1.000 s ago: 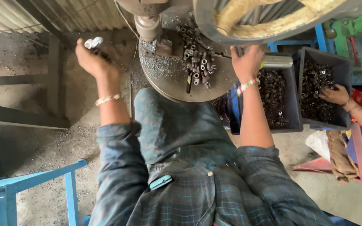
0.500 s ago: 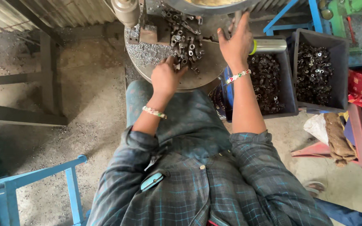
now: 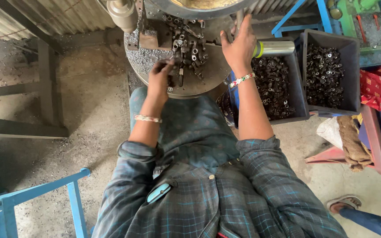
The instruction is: The person sits at a bench drilling and tapping machine and works small metal fittings one at a time, placing each part under the machine head, operating it, and moving finished parts onto the round table and into nearby bins. A second person sorts parts in the bins beside the machine.
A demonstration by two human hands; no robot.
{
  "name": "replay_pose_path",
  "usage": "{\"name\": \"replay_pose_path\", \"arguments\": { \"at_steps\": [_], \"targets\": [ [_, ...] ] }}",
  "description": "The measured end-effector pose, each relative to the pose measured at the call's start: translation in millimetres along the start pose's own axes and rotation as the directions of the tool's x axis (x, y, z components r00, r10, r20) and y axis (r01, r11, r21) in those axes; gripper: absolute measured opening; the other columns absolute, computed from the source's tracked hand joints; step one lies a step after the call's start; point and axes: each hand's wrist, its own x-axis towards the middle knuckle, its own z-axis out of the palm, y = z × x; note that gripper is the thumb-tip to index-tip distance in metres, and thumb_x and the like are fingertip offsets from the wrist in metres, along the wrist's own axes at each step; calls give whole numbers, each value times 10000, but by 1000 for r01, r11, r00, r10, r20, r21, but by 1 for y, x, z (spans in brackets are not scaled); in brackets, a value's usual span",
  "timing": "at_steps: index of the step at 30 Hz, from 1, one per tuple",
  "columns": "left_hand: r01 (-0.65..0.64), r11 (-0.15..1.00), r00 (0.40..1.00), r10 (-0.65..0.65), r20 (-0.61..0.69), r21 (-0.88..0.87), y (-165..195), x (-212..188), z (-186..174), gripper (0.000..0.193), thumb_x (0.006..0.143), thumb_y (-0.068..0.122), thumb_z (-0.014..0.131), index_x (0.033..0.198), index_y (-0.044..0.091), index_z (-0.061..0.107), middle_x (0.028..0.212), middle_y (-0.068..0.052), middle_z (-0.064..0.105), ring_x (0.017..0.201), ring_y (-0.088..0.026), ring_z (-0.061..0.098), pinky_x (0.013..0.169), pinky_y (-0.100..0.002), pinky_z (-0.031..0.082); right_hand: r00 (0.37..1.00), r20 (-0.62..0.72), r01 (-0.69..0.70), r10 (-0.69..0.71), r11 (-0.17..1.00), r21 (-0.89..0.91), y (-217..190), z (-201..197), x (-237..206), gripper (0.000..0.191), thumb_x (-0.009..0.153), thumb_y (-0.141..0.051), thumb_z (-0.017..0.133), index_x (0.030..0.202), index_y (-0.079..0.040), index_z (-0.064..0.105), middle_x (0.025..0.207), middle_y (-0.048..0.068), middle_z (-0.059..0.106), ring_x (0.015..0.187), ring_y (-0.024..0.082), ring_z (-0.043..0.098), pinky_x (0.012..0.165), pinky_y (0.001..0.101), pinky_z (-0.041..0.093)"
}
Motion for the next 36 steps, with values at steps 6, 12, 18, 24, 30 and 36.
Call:
{"name": "replay_pose_path", "arguments": {
  "at_steps": [6, 12, 18, 24, 30, 36],
  "targets": [
    [287, 669, 958, -197, 208, -686, 6, -2, -21, 182, 1039, 141, 491, 1205, 166, 561, 1129, -58, 716, 797, -205, 610, 701, -379, 563, 999, -10, -40, 40, 998, 40, 0, 1, 0, 824, 904, -181, 880, 1476, 73, 344, 1060, 99, 684, 888, 267, 706, 769, 403, 549],
    [151, 764, 975, -11, 221, -628, 10, -5, -24, 187, 1066, 88, 510, 1212, 201, 532, 1159, -55, 687, 859, -204, 639, 753, -408, 556, 993, 43, -109, 108, 994, 18, 4, 1, 0, 830, 892, -207, 879, 1474, 57, 349, 998, 82, 700, 857, 275, 715, 741, 404, 550],
    [207, 793, 977, -138, 163, -573, 7, -3, -25, 217, 1018, 163, 620, 1222, 236, 606, 1062, 6, 686, 774, -130, 613, 644, -350, 548, 997, 11, -81, 81, 997, -8, 5, 2, 0, 843, 885, -211, 900, 1465, 48, 345, 967, 65, 698, 870, 302, 703, 765, 426, 535],
    [-230, 911, 973, 224, -59, -341, -1, -2, -24, 228, 994, 210, 684, 1215, 155, 668, 946, 26, 725, 651, -56, 541, 537, -239, 476, 990, 61, -130, 130, 991, 11, 6, 3, -1, 803, 895, -183, 881, 1460, 26, 350, 944, 56, 667, 856, 262, 714, 742, 391, 550],
    [-505, 849, 775, 526, -351, 157, 14, 6, -54, 191, 1004, 146, 832, 1127, 47, 726, 868, 26, 650, 694, -33, 471, 587, -213, 395, 997, 33, -70, 69, 997, 32, 6, 2, -2, 763, 905, -164, 897, 1437, 5, 378, 981, 65, 661, 889, 266, 697, 810, 399, 547],
    [-615, 787, 693, 570, -442, 50, 40, 15, -77, 135, 1004, 122, 749, 1112, 41, 740, 934, 42, 714, 790, -21, 584, 678, -195, 473, 999, -16, -29, 30, 997, 73, -3, -3, 0, 808, 846, -117, 887, 1412, 86, 347, 989, 105, 645, 850, 294, 663, 794, 419, 530]
  ]
}}
